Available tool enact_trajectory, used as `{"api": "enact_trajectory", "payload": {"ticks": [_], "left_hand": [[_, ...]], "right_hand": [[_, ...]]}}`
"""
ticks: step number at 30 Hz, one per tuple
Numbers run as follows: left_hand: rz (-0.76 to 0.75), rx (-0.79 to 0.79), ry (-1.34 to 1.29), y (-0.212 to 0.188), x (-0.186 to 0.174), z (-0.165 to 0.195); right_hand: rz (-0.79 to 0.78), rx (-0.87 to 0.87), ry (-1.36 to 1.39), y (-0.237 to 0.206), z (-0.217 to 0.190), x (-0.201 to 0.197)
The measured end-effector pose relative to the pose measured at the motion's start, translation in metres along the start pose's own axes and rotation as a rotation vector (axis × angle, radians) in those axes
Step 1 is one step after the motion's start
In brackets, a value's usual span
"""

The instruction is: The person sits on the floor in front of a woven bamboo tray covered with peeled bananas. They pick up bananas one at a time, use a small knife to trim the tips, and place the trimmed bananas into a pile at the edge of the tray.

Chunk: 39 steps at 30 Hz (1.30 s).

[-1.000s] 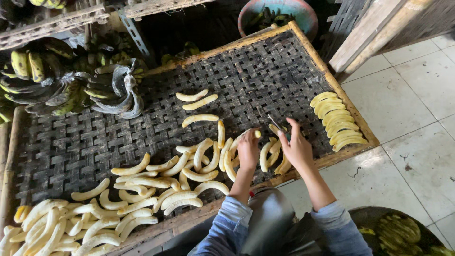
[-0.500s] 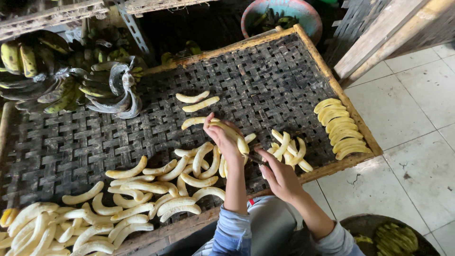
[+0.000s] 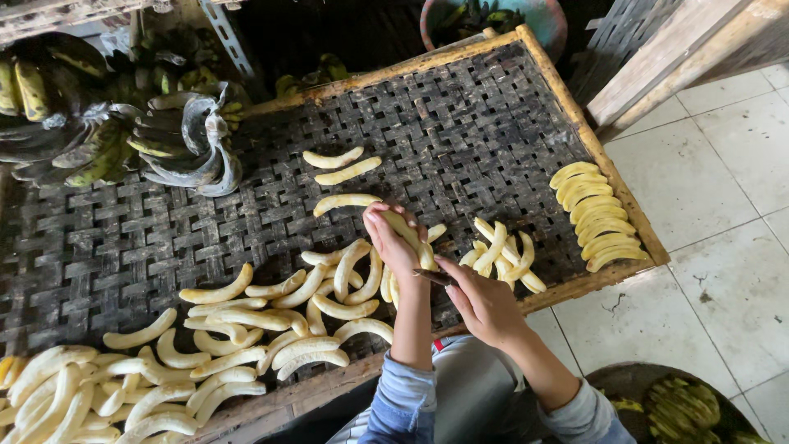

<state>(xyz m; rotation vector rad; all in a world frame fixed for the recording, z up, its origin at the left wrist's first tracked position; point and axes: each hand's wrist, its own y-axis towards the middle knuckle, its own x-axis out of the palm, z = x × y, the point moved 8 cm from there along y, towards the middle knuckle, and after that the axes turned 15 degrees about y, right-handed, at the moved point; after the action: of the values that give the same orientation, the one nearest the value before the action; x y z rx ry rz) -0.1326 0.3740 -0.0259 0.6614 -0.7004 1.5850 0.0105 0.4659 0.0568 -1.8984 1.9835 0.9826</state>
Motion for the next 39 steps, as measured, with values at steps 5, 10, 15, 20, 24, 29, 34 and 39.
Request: {"api": "enact_trajectory", "payload": {"ticks": [5, 10, 15, 20, 24, 29, 34, 39], "left_hand": [[-0.064, -0.129, -0.098, -0.007, 0.005, -0.017], [-0.182, -0.265, -0.22, -0.01, 0.012, -0.045], [-0.223, -0.429, -0.301, -0.018, 0.013, -0.074], [-0.282, -0.658, -0.294, -0.026, 0.012, -0.095], [-0.308, -0.906, -0.486, -0.034, 0.011, -0.114], [-0.286, -1.01, -0.463, -0.04, -0.002, -0.145], [-0.357, -1.03, -0.548, -0.05, -0.006, -0.171], [-0.346, -0.98, -0.538, -0.064, -0.006, -0.202]], "right_hand": [[0.026, 0.019, -0.04, 0.004, 0.017, 0.0], [-0.031, 0.191, -0.102, 0.008, 0.048, 0.002], [0.072, -0.066, -0.202, 0.021, 0.039, -0.007], [0.069, -0.071, -0.243, 0.027, 0.05, -0.014], [0.061, -0.048, -0.306, 0.024, 0.066, -0.015], [0.073, -0.031, -0.35, 0.02, 0.081, -0.019], [0.132, -0.074, -0.323, 0.011, 0.084, -0.033], [0.096, 0.246, -0.422, -0.001, 0.126, -0.048]]}}
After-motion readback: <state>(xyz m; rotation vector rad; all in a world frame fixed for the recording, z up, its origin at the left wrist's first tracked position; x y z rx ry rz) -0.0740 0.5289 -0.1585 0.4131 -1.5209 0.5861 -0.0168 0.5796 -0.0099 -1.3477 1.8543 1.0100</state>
